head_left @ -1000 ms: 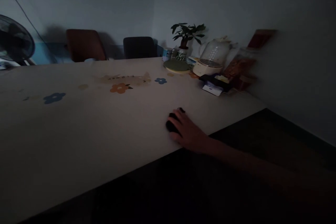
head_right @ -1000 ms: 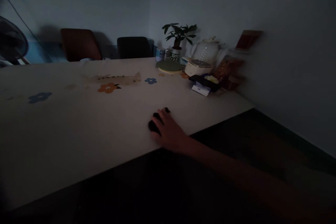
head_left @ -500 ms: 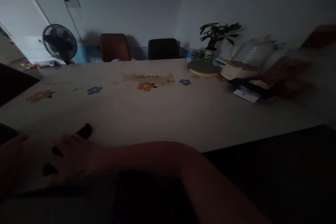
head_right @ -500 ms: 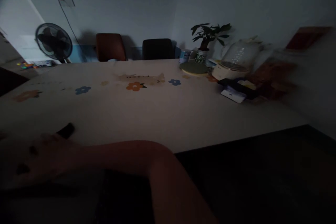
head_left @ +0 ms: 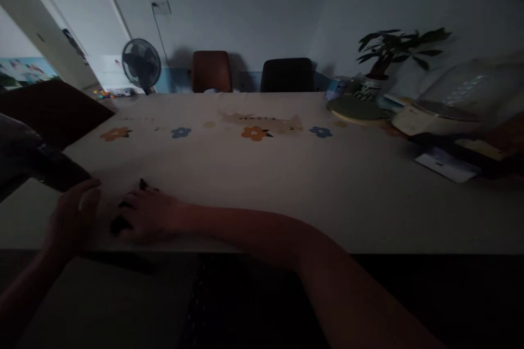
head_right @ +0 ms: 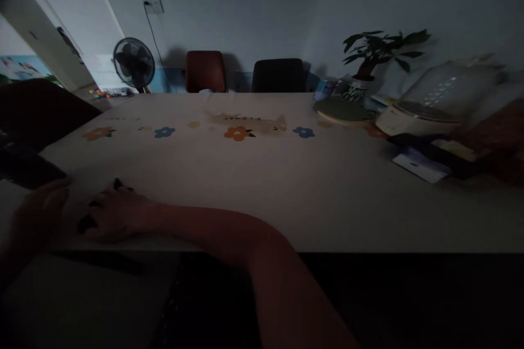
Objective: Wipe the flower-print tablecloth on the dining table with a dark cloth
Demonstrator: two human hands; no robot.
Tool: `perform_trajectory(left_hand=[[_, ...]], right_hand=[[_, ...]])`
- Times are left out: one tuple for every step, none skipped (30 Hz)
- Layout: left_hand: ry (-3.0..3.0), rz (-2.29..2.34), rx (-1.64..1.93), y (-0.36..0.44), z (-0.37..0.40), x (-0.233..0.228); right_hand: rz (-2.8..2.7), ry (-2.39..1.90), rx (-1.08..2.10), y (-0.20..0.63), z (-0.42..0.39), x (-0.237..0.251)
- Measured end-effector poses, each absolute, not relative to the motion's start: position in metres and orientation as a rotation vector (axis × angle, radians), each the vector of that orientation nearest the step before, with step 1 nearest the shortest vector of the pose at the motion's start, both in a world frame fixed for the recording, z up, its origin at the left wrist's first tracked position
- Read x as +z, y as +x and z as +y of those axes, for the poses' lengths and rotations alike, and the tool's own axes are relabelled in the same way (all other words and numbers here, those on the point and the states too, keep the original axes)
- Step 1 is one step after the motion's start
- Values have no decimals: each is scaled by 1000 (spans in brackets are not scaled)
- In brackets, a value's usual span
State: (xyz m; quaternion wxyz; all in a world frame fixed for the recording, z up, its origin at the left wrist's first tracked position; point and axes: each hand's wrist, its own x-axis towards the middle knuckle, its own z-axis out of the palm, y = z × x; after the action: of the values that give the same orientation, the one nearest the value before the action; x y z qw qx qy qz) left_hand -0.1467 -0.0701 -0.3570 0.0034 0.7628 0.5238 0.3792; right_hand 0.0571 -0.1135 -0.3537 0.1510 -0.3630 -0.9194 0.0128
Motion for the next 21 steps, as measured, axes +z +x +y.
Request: perform_trajectory(left_hand=[[2391, 1638, 1221, -142, -72, -359], [2403, 1605, 1240, -134, -76, -361], [2430, 1545, 1242, -124, -81, -363], [2467, 1464, 1223, -110, -87, -365], [2500, 1382, 1194, -95, -94, -367], [2523, 1315, 1155, -78, -102, -369], [2538, 1265, 1102, -62, -111, -370], [2545, 1237, 1041, -45, -119, -371], [2563, 1224, 965, -30, -127, -371], [2592, 1230, 871, -17, -134, -371], [2633, 1256, 764, -6, -141, -369], [2678, 1298, 647, 2, -146, -367], [2712, 1356, 529, 8, -150, -365], [2723, 1424, 420, 12, -152, -362], [2719, 1484, 324, 15, -154, -359], [2710, 1523, 249, 16, -154, -356], [2702, 1540, 191, 16, -153, -354], [2700, 1539, 145, 16, -150, -352], [2706, 1528, 111, 16, -146, -351], [2717, 1516, 87, 17, -140, -350], [2727, 1508, 67, 19, -133, -349]], right_hand=[[-2654, -1029, 41, 72, -120, -350], [-2669, -1024, 53, 86, -126, -347], [-2679, -1023, 76, 100, -131, -343], [-2678, -1016, 109, 113, -135, -340], [-2666, -1002, 158, 125, -139, -338], [-2637, -992, 228, 138, -142, -336], [-2589, -988, 315, 151, -144, -334], [-2523, -994, 405, 165, -148, -333], [-2446, -1006, 485, 181, -152, -332], [-2356, -1038, 540, 199, -158, -332], [-2279, -1055, 560, 218, -166, -332], [-2206, -1059, 543, 238, -174, -332], [-2128, -1074, 502, 259, -184, -332], [-2060, -1096, 462, 280, -194, -331], [-1985, -1139, 426, 300, -204, -330], [-1908, -1191, 398, 319, -213, -329], [-1830, -1250, 380, 337, -221, -327], [-1750, -1312, 363, 352, -228, -325], [-1672, -1370, 346, 366, -234, -323], [-1599, -1421, 323, 378, -238, -321], [-1533, -1463, 295, 388, -240, -320]])
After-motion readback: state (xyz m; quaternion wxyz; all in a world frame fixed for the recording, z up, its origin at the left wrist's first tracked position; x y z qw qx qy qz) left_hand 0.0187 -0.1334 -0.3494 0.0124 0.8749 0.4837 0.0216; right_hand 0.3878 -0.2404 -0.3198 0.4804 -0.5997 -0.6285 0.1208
